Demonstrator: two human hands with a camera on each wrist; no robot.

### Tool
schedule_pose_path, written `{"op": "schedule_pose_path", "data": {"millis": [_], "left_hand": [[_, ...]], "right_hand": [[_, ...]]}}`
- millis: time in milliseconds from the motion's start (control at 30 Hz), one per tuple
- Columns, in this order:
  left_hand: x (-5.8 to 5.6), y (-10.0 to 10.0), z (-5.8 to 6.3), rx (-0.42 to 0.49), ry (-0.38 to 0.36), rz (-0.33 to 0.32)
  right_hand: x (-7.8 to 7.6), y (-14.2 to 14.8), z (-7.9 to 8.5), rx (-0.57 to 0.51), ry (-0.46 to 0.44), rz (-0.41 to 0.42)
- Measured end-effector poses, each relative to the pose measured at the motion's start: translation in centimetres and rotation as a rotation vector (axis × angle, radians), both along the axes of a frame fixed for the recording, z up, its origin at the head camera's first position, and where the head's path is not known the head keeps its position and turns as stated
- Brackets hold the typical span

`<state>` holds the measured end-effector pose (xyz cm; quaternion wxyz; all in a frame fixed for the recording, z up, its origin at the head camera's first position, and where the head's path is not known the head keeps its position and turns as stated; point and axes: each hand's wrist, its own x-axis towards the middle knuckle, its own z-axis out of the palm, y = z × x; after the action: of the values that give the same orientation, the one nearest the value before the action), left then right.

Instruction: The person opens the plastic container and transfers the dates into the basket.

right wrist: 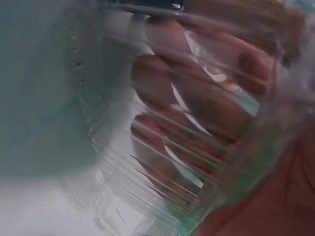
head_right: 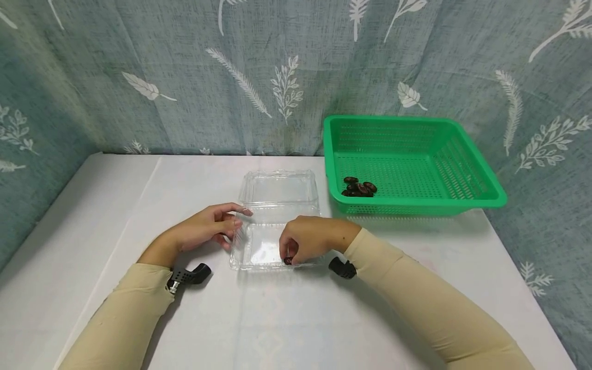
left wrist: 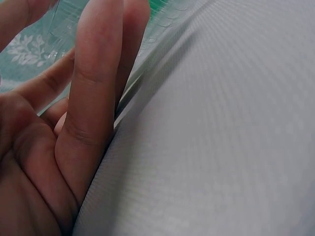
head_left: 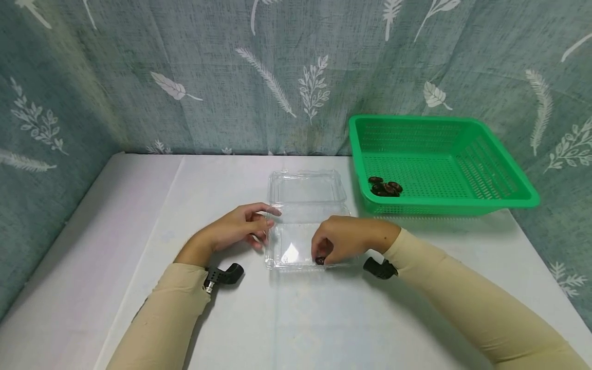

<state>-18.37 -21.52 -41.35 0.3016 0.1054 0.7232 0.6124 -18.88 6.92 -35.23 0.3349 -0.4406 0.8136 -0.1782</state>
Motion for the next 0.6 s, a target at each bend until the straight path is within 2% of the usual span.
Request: {"op": "schedule_pose_path", "data": {"millis": [233, 467, 600], "left_hand": [[-0.2, 0.0, 0.3, -0.006, 0.000, -0.003], [-0.2, -0.1, 0.0, 0.004, 0.001, -0.003], [-0.2, -0.1, 0.0, 0.004, -0.001, -0.002]], "right_hand": [[-0.2, 0.4, 0.1, -0.051, -0.026, -0.045], [-0.4, 1.0, -0.1, -0.232, -0.082, -0.122], [-0.6, 1.4, 0.2, -0.336, -0.077, -0.165]]}}
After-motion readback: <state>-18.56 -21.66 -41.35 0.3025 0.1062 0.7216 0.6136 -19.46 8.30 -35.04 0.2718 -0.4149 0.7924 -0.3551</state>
